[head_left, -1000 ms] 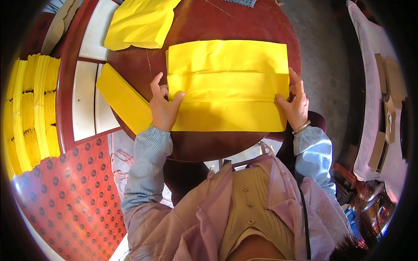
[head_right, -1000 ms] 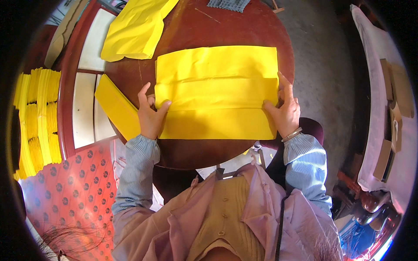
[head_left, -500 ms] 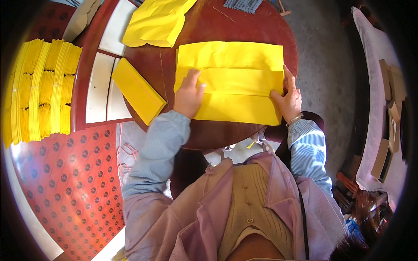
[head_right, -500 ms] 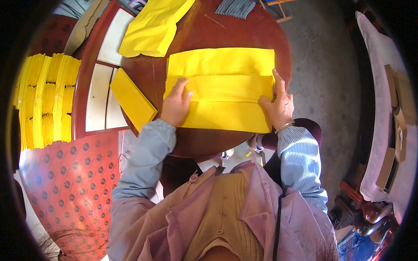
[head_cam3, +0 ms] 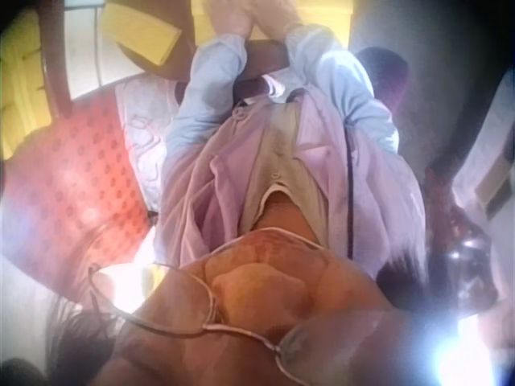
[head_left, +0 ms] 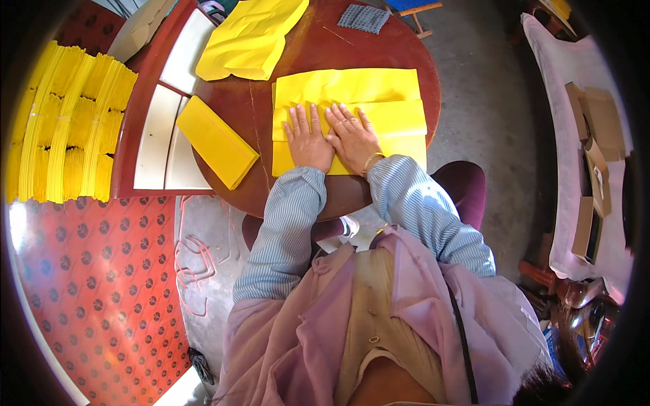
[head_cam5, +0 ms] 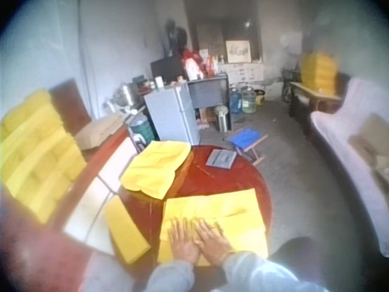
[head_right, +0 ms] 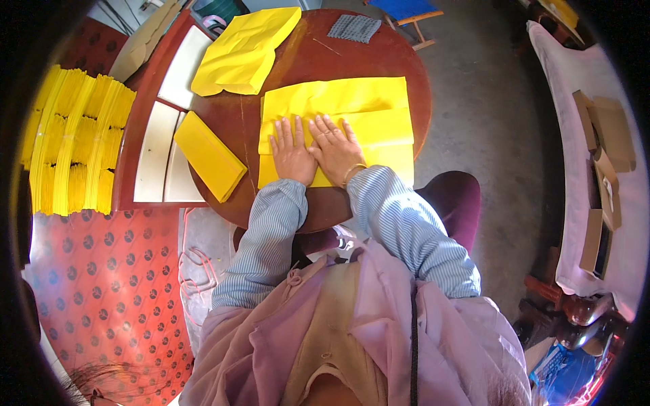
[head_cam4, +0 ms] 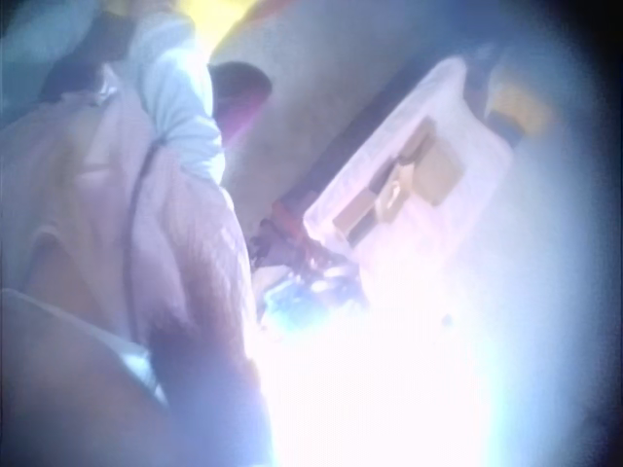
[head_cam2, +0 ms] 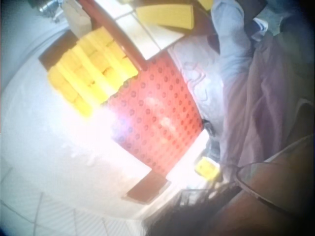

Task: The person folds yellow paper sheets by hand on a low round table. They repeatedly fold each sheet in half, press the crease, and stack the folded pieces into a growing pile.

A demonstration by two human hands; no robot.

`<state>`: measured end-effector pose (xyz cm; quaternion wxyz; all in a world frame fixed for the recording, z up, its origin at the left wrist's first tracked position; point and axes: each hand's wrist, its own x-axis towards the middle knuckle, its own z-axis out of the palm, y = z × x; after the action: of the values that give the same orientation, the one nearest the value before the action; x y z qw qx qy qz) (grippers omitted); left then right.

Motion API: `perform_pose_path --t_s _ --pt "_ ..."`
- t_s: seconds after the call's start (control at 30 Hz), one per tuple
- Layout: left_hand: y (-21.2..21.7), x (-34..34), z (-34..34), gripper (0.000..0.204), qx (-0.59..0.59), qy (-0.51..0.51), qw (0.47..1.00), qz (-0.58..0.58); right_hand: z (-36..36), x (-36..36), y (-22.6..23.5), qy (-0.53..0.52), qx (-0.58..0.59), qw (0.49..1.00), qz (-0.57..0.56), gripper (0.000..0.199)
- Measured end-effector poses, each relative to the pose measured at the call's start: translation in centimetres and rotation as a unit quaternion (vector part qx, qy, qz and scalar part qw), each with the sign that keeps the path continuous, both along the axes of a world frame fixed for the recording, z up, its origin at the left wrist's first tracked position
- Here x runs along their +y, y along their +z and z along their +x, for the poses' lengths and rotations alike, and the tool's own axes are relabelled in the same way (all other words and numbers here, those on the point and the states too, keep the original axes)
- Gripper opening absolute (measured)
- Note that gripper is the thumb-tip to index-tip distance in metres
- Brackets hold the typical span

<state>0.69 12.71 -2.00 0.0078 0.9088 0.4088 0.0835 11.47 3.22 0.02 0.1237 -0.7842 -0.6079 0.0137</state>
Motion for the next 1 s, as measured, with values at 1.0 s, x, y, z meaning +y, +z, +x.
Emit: perform_pose_path --t_s 1.0 --pt "2.9 -1.9 0.5 0.039 -0.676 0.331 0.447 -0.484 7.9 -7.0 -0.6 -0.126 -0.029 0.989 -0.066 0.061"
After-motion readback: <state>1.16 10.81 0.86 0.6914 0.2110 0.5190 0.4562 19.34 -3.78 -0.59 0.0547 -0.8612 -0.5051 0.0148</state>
